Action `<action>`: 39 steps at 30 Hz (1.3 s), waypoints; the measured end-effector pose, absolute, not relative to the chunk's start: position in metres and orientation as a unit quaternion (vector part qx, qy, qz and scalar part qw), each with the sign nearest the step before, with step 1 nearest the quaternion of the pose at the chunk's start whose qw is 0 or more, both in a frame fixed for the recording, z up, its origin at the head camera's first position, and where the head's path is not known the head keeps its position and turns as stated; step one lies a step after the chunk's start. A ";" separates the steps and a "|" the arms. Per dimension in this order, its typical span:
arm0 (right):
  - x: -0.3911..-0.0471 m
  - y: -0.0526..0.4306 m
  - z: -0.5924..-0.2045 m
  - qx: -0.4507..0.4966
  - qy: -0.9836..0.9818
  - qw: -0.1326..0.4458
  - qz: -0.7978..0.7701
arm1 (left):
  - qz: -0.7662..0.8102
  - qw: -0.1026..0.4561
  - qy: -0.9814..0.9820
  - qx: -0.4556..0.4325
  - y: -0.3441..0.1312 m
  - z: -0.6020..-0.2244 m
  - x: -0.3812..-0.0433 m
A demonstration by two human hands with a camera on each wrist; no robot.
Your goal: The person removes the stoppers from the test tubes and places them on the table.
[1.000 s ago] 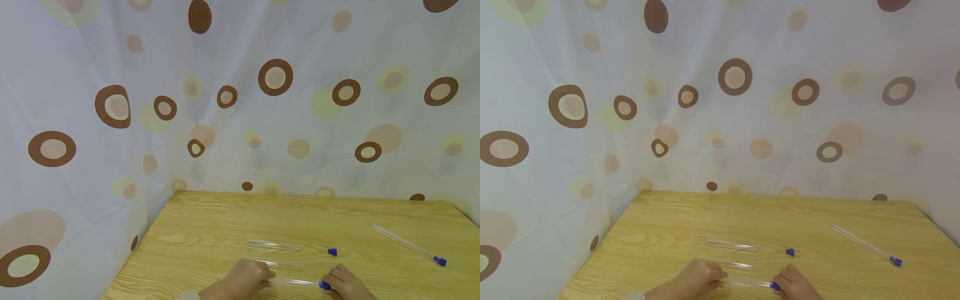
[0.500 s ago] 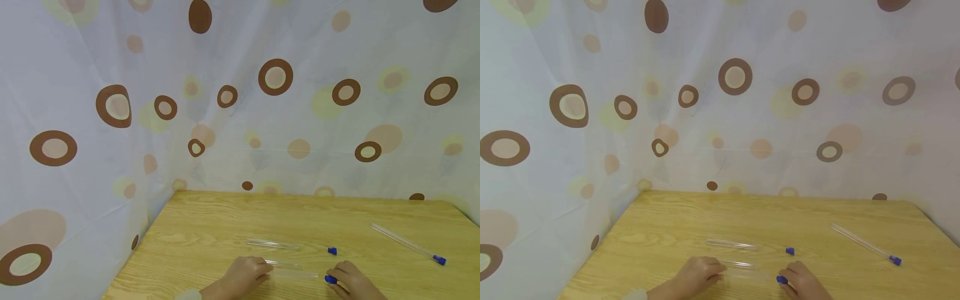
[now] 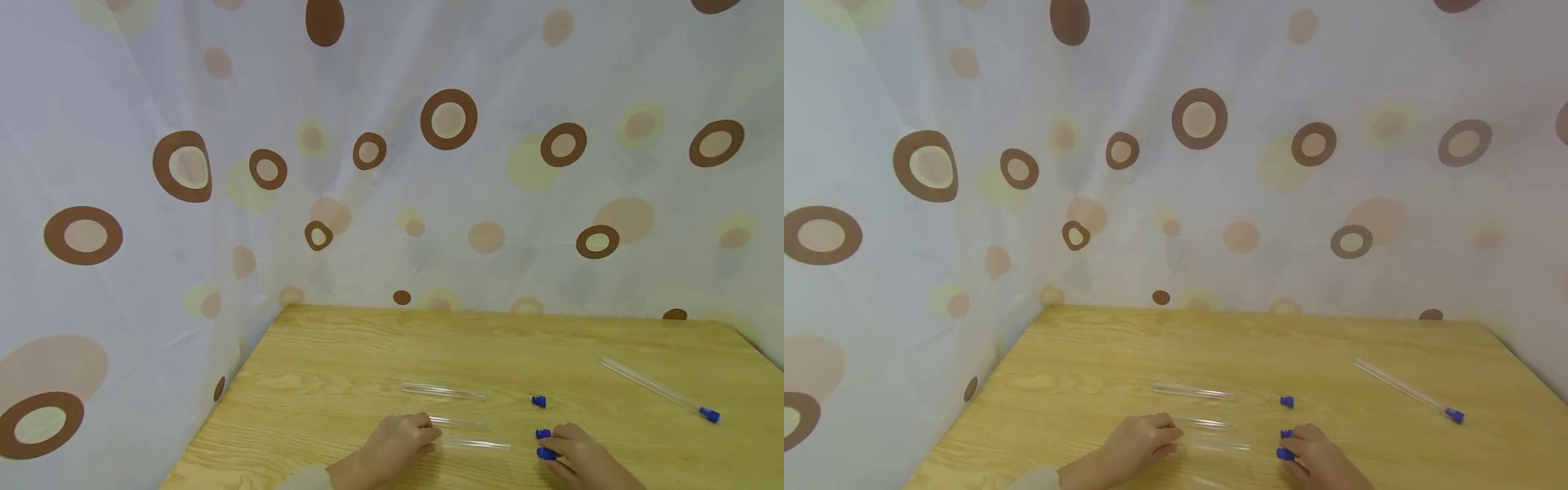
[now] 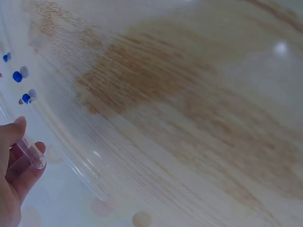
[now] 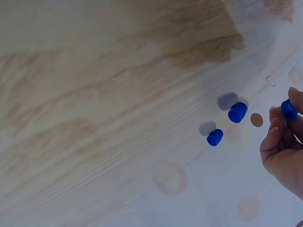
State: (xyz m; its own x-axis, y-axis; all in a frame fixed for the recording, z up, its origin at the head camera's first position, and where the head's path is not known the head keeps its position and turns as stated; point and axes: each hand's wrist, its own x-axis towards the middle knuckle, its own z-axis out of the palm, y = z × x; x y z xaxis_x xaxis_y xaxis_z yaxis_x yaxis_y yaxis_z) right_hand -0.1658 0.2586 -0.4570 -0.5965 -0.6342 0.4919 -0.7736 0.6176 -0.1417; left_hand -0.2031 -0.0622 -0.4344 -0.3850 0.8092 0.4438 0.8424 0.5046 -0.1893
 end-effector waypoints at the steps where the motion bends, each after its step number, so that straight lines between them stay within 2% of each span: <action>1: -0.166 0.259 -0.457 0.400 -0.878 0.194 0.178 | -0.030 0.248 -0.832 -0.496 -0.062 -0.435 -0.203; 8: -0.169 0.266 -0.457 0.401 -0.881 0.140 0.208 | -0.019 0.244 -0.829 -0.502 -0.062 -0.436 -0.203; 18: -0.175 0.271 -0.471 0.434 -0.868 0.149 0.188 | 0.011 0.229 -0.839 -0.493 -0.062 -0.441 -0.204; 25: -0.173 0.272 -0.471 0.431 -0.880 0.120 0.160 | 0.018 0.210 -0.848 -0.487 -0.063 -0.442 -0.203; 39: -0.174 0.273 -0.472 0.441 -0.874 0.142 0.145 | 0.000 0.182 -0.853 -0.490 -0.062 -0.444 -0.204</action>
